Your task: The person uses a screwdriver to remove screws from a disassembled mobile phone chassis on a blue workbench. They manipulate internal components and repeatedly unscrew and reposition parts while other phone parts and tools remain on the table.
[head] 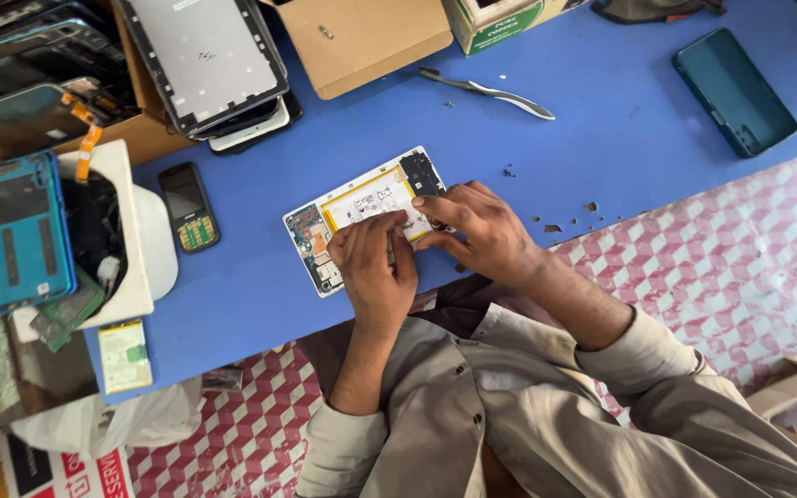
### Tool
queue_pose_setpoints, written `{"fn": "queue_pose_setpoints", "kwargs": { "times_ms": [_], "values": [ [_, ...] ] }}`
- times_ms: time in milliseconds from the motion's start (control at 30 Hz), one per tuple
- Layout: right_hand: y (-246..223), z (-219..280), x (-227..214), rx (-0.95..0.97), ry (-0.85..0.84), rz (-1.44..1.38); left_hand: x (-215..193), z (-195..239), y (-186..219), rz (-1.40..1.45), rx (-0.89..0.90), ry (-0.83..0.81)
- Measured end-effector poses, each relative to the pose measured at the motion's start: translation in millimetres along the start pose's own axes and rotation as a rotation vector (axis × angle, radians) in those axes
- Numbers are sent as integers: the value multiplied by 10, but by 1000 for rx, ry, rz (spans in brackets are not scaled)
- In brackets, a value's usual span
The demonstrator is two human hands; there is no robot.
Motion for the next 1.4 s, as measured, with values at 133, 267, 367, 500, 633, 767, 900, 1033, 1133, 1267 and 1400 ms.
{"fn": "queue_pose_setpoints", "kwargs": {
  "times_ms": [133,267,367,500,633,767,900,1033,1133,1267,1400],
  "values": [
    [55,-15,-82,-110,-69,-144,-7,-9,45,-3,7,46],
    [32,-24,-110,-198,-42,21,10,-24,74,19,-36,133],
    [18,-32,-114,-203,58,-19,35,-21,66,21,-86,181],
    [28,-34,-125,-136,5,-23,98,-33,41,48,-122,241],
    [48,11,-155,-250,22,-101,118,-29,39,-2,-106,285],
    [13,31,-172,-215,65,-54,133,-45,30,-11,-126,289],
    [-44,-31,-189,-159,67,-49,140,-36,-3,-85,-102,274],
    [-96,23,-166,-218,36,0,180,-22,-99,-54,-123,301],
    [-126,80,-135,-204,23,47,164,-8,-122,3,-135,309],
    [-136,167,71,123,68,164,163,35,-174,98,-108,298],
    [-117,139,202,275,272,110,125,18,-229,319,-192,233]
  ]
}}
Point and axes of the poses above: each hand's wrist, its own z-axis away from the middle knuckle, its own x-axis out of the palm, y = z × x, the point moved 1 cm from there along -z, towards the middle knuckle, and after that the axes turned 3 degrees about -y, right-handed, at the moved point
